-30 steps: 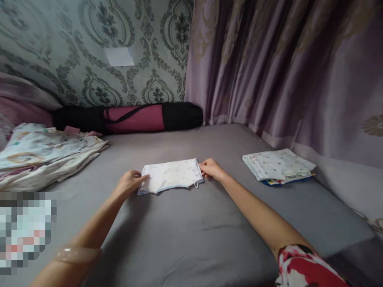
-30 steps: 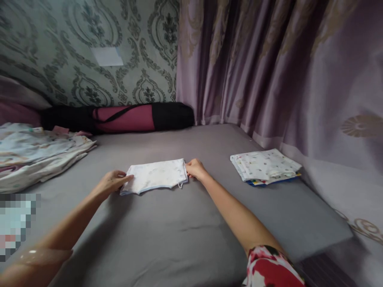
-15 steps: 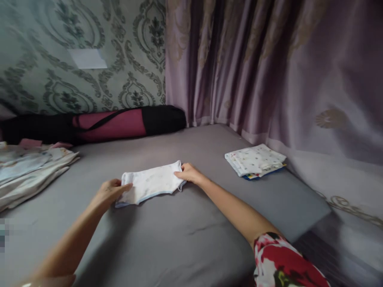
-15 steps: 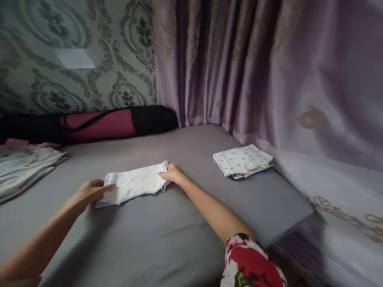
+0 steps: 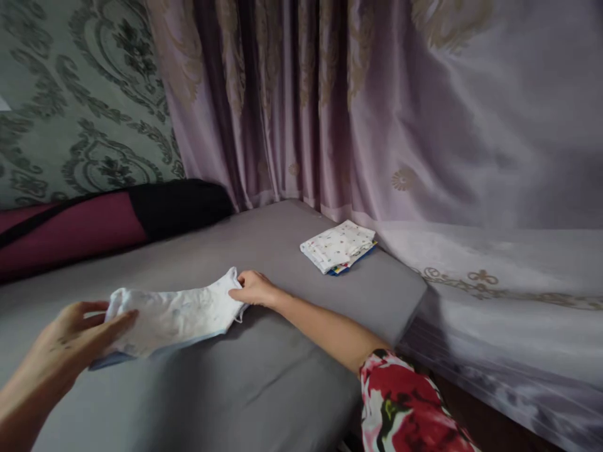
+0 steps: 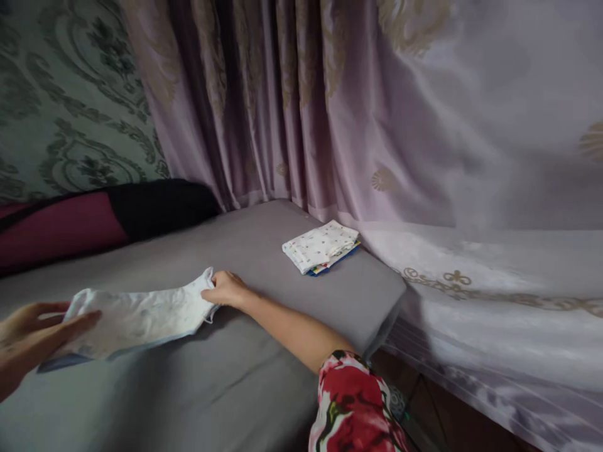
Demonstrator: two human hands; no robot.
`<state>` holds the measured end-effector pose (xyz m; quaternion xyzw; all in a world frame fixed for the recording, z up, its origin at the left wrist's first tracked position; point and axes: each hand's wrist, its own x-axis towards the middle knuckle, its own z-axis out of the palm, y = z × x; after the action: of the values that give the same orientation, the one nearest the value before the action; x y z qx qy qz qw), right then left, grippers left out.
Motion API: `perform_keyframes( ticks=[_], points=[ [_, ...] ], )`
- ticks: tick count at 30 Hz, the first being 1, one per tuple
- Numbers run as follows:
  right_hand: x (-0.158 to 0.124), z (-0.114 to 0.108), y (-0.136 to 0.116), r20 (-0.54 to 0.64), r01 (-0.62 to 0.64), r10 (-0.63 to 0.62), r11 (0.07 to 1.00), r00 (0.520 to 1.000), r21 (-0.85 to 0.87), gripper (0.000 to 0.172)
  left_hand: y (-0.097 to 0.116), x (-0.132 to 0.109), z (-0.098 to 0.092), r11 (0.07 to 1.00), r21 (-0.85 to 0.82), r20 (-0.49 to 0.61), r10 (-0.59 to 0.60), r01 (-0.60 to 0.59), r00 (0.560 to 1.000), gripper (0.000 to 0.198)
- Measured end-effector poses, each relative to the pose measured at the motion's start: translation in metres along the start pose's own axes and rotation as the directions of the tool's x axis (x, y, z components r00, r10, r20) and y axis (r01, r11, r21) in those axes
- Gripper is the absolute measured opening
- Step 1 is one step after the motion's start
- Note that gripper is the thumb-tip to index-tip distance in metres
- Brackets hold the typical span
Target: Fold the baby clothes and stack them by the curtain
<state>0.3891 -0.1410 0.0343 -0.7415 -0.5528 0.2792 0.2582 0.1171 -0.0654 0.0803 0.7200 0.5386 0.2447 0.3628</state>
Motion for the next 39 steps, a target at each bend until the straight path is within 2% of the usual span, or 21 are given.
perform_keyframes(
  ticks=[2, 4, 6, 9, 14, 17, 20, 24, 30, 36, 39],
  points=[
    [-0.004, -0.015, 0.011, -0.047, -0.011, 0.014, 0.998, 0.999, 0.058, 0.016, 0.029, -0.002, 0.013, 0.995, -0.048, -0.027, -0.092, 0.091, 0.995, 0.077],
    [-0.009, -0.035, 0.026, -0.102, -0.012, 0.025, 0.993, 0.994, 0.120, 0.015, 0.052, 0.000, 0.030, 0.986, -0.158, -0.026, -0.052, 0.047, 0.998, 0.090],
    [-0.015, -0.058, 0.043, -0.168, -0.016, 0.045, 0.985, 0.985, 0.171, 0.015, 0.070, 0.005, 0.048, 0.978, -0.205, 0.031, 0.051, -0.043, 0.998, 0.081],
    [-0.025, -0.098, 0.068, -0.256, -0.009, 0.074, 0.969, 0.964, 0.245, 0.015, 0.096, 0.013, 0.079, 0.971, -0.181, 0.116, 0.177, -0.155, 0.977, 0.056],
    [-0.042, -0.162, 0.106, -0.402, -0.077, 0.192, 0.955, 0.895, 0.285, 0.015, 0.145, 0.023, 0.136, 0.947, -0.240, 0.155, 0.257, -0.216, 0.954, 0.053],
    [-0.050, -0.197, 0.124, -0.463, -0.196, 0.283, 0.954, 0.840, 0.228, 0.017, 0.164, 0.032, 0.174, 0.916, -0.322, 0.197, 0.312, -0.239, 0.930, 0.051],
    [-0.052, -0.229, 0.138, -0.510, -0.279, 0.316, 0.948, 0.800, 0.151, 0.016, 0.176, 0.042, 0.211, 0.874, -0.426, 0.251, 0.362, -0.234, 0.898, 0.051],
    [-0.049, -0.265, 0.155, -0.549, -0.344, 0.328, 0.936, 0.769, 0.077, 0.015, 0.192, 0.045, 0.256, 0.821, -0.550, 0.310, 0.371, -0.153, 0.875, 0.052],
    [-0.035, -0.297, 0.181, -0.577, -0.440, 0.322, 0.895, 0.751, -0.073, 0.022, 0.215, 0.034, 0.301, 0.712, -0.701, 0.372, 0.308, 0.047, 0.876, 0.056],
    [-0.029, -0.306, 0.193, -0.597, -0.496, 0.283, 0.839, 0.751, -0.226, 0.026, 0.226, 0.025, 0.328, 0.623, -0.763, 0.396, 0.243, 0.170, 0.885, 0.052],
    [-0.029, -0.306, 0.196, -0.608, -0.529, 0.280, 0.802, 0.743, -0.276, 0.029, 0.225, 0.022, 0.337, 0.612, -0.764, 0.406, 0.212, 0.204, 0.889, 0.053]
  ],
)
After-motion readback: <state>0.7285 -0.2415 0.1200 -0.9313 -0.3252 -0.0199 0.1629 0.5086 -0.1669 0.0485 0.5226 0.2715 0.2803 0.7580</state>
